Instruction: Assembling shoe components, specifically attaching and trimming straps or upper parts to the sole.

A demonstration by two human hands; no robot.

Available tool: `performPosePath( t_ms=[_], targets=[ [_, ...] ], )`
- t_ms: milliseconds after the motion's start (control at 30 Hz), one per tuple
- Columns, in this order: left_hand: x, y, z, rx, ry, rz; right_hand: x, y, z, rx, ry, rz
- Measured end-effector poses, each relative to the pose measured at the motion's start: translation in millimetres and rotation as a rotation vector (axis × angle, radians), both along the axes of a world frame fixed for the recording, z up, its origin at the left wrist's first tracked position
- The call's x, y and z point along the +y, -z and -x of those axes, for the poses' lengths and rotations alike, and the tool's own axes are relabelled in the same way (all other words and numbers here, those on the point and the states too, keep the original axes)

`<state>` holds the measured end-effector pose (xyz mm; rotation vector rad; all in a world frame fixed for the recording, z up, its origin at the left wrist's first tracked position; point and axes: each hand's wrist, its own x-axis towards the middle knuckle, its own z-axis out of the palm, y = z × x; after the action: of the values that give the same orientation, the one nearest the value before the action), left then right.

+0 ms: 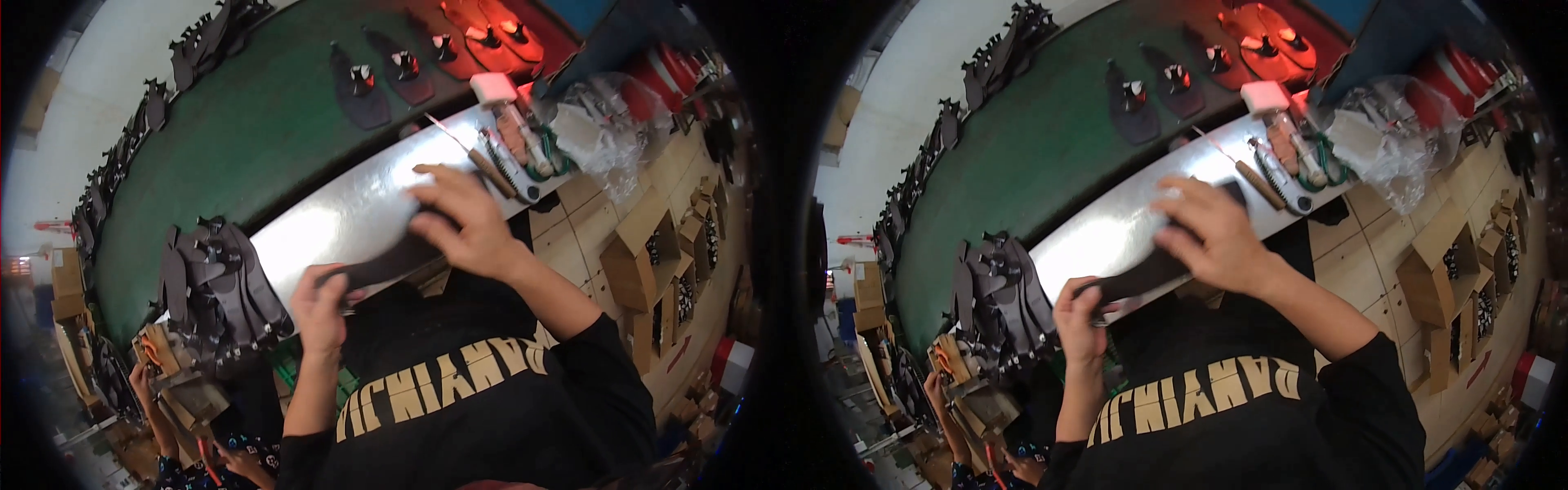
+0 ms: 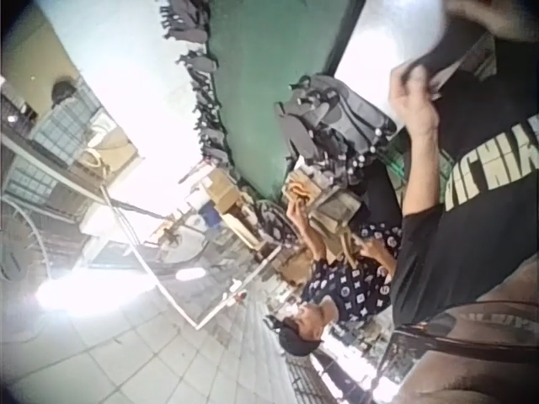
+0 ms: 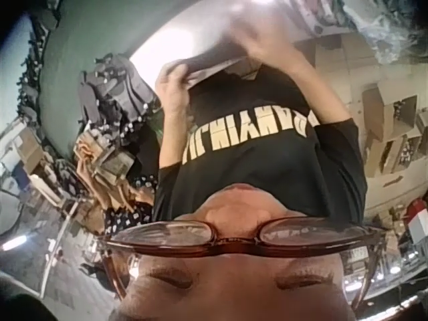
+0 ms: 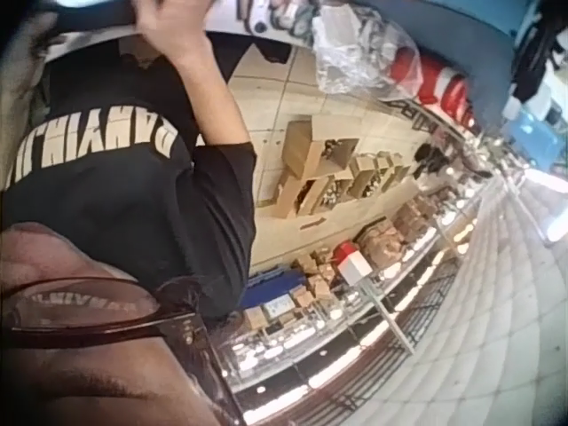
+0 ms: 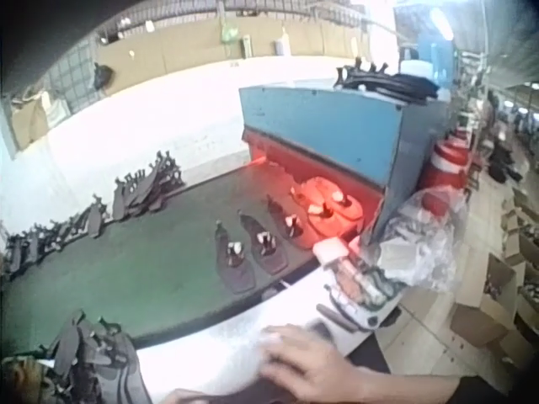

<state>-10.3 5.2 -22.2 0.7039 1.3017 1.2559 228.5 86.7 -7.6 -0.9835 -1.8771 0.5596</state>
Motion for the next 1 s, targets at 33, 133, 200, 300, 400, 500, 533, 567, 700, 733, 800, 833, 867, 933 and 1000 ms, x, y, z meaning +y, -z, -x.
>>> performPosePath(
  t_ms=[33,133,200,300,400,500,533,567,700,733,800,833,867,933,1000],
  targets=[
    [1,1,12,-0.046,-0.104,-0.007,12,2,-10,-0.029,0.097,-0.046],
    [-2,15,37,-0.273,-0.221,0.029,40,36,-35,-0.343,0.354,-0.146],
    [-6,29,35,-0.379,-0.268,0.193,47,68,-40,-0.519,0.403,-0.149],
    [-8,40,28,-0.654,-0.252,0.29,52,85,-43,-0.679,0.39,-0.105],
    [-5,53,25,-1.045,-0.286,0.436,41,79,-38,-0.487,0.271,-0.082],
    [6,42,9,-1.024,-0.377,0.476,-6,44,-1,-0.062,-0.069,0.39],
    [7,46,7,-1.029,-0.385,0.476,-21,37,7,0.043,-0.219,0.584],
    [7,52,6,-1.077,-0.385,0.477,-34,32,19,0.136,-0.305,0.741],
    [7,57,-6,-1.11,-0.352,0.489,-57,37,48,0.27,-0.454,1.009],
    [8,48,-9,-1.139,-0.293,0.463,-59,45,51,0.276,-0.445,0.992],
    [10,39,-14,-1.089,-0.342,0.548,-62,61,51,0.265,-0.426,0.903],
    [6,44,-12,-1.064,-0.284,0.513,-63,65,51,0.251,-0.404,0.808],
    [4,47,-11,-1.037,-0.226,0.477,-64,67,50,0.25,-0.404,0.808],
    [3,44,-13,-1.004,-0.264,0.514,-59,62,49,0.346,-0.337,0.929],
    [4,49,-11,-0.947,-0.237,0.47,-52,58,45,0.509,-0.341,1.19]
  ],
)
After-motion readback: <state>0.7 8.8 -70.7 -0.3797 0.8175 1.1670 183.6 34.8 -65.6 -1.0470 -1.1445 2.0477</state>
